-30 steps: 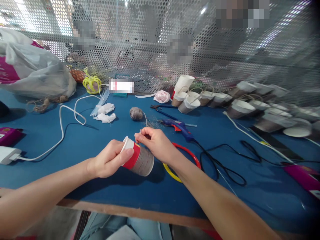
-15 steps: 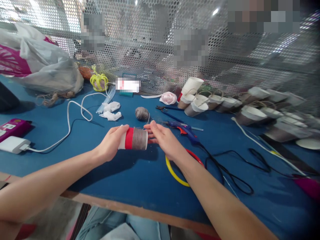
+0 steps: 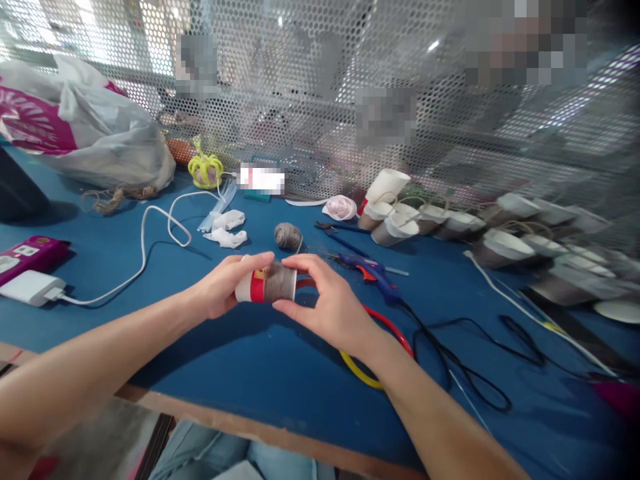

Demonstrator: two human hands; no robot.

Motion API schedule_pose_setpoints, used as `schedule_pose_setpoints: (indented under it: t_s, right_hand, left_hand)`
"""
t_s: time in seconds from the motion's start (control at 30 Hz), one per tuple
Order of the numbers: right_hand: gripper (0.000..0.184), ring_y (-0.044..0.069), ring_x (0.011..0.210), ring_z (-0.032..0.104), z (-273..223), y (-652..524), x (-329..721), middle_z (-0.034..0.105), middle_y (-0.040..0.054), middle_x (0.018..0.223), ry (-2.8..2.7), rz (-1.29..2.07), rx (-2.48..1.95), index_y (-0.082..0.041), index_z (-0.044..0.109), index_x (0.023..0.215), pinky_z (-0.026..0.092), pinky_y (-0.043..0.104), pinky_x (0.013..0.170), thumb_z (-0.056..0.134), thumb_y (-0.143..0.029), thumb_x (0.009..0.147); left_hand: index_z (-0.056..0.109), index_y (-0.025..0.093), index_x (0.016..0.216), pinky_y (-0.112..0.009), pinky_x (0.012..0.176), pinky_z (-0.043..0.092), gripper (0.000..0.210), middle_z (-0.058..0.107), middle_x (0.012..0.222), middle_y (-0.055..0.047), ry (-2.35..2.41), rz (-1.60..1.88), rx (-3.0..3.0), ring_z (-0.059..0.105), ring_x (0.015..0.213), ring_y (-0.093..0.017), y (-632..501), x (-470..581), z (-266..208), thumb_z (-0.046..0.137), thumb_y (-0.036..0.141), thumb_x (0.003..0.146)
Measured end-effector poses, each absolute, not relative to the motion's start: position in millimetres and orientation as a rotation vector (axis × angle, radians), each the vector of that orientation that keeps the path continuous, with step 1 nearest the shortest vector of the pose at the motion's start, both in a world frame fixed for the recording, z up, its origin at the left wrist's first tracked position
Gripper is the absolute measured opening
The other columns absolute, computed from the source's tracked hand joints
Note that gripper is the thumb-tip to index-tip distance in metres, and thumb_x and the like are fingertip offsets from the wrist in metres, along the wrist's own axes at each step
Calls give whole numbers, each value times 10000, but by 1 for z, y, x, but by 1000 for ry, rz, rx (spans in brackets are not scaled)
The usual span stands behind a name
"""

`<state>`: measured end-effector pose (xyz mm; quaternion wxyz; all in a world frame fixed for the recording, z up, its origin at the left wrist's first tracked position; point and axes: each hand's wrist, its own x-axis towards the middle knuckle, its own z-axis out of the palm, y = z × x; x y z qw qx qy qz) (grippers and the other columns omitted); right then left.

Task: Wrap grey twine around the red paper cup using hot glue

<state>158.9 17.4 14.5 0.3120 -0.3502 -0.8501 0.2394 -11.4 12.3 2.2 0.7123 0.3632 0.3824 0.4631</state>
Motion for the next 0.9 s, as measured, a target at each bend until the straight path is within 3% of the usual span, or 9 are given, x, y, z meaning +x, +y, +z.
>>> schedule_pose_setpoints:
  t_s: [0.17,0.5,0.7,0.9]
  right_hand:
    - [436,198,1007,451,10,16,156,438,74,1056,-2349,507,-871,-216,394,1033,423,369,848,624,-213,663]
    - [434,188,967,471,7,19,157,434,61,1034,-2328,594,-927,-225,390,1019,429,361,830,633,-234,659]
    - [430,184,915,523,12,25,161,500,79,1017,-2222,646,-1035,-193,425,1013,455,354,785,617,-363,669]
    - [253,151,635,596,45,62,213,590,34,696,-1686,383,-1336,-182,465,779,493,307,605,435,-434,773]
  left_hand:
    - [572,97,665,-171,449,306,239,537,542,17,923,1006,880,461,463,-56,12,-12,0,655,314,609]
    - [587,94,699,-187,436,309,188,532,524,10,1022,1070,866,456,446,-73,13,-9,-3,542,273,661]
    - [587,96,714,-187,443,309,204,541,532,10,1088,1072,940,466,464,-84,12,-11,-2,499,277,677]
    - [563,105,695,-198,478,306,235,528,552,11,1185,985,1109,452,487,-94,12,-12,-6,473,323,696]
